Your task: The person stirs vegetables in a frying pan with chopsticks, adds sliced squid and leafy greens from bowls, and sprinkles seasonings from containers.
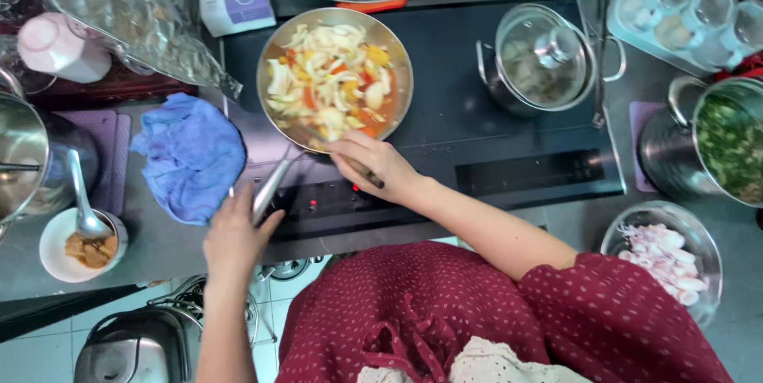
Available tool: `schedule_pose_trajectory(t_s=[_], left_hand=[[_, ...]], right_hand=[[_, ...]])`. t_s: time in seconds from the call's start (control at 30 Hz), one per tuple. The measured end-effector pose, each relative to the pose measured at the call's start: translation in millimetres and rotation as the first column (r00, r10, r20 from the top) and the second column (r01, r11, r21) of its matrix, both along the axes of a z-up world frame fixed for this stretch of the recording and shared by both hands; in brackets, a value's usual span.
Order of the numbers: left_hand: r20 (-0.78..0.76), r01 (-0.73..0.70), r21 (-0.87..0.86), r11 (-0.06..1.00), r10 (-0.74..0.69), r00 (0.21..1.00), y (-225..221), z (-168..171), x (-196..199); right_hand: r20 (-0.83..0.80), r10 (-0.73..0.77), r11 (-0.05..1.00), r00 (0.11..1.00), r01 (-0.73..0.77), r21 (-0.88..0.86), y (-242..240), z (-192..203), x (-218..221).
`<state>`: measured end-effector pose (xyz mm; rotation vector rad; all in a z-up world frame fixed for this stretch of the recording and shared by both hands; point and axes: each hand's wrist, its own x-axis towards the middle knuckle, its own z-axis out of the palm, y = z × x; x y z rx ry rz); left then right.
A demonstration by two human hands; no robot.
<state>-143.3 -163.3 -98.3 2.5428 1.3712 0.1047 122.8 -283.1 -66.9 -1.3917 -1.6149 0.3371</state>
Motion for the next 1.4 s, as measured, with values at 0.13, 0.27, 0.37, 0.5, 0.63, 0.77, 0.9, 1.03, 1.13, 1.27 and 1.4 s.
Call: schedule_pose_trajectory(t_s=[0.13,0.27,0.37,0.5,0.63,0.77,0.9,1.03,1.13,1.27,1.4], left_hand=[[-0.076,-0.183,-0.230,0.956,0.170,0.982,1,-10,1],[-0.085,-0.205,-0.246,0.947,0.190,0.978,4,-9,4],[-0.096,-0.198,-0.254,0.947,0.180,0.979,7,-8,4],[-0.133,-0.206,-0.284,0.936,0.174,0.976,8,-4,5],[-0.174,-0.234,-0.294,0.927,0.189,0.966,9,-7,6],[-0.120,-0.226,-0.251,0.941,0.201,0.972,6,-14,5],[-0.164,-0.238,-0.168,0.957,0.211,0.964,2,-20,2],[-0.181,-0.293,-0.144,0.945,0.266,0.947,0,-19,5],[-0.195,-0.289,-0.111,0.951,0.264,0.945,-1,-19,8],[-0.174,-0.298,-0.115,0.947,0.277,0.945,-1,-17,10],[-0.200,-0.311,-0.131,0.941,0.283,0.938,-1,-14,9]], right_hand=[[-0.075,-0.264,0.964,0.962,0.265,-0.003,5,-13,6],[-0.325,-0.503,0.863,0.801,0.485,-0.142,-5,2,31],[-0.465,-0.524,0.852,0.714,0.447,-0.273,-27,34,51],[-0.334,-0.552,0.833,0.764,0.496,-0.244,-17,49,83],[-0.400,-0.524,0.844,0.752,0.521,-0.128,42,16,119],[-0.415,-0.428,0.904,0.803,0.374,-0.209,82,-8,116],[-0.237,-0.270,0.955,0.933,0.228,-0.187,63,9,93],[-0.111,-0.104,0.984,0.988,0.086,-0.154,18,62,95],[-0.229,-0.086,0.948,0.970,0.008,-0.319,-24,93,97],[0.014,0.243,0.950,0.970,-0.235,-0.205,-39,66,83],[0.102,0.214,0.977,0.971,-0.213,-0.020,-22,18,92]])
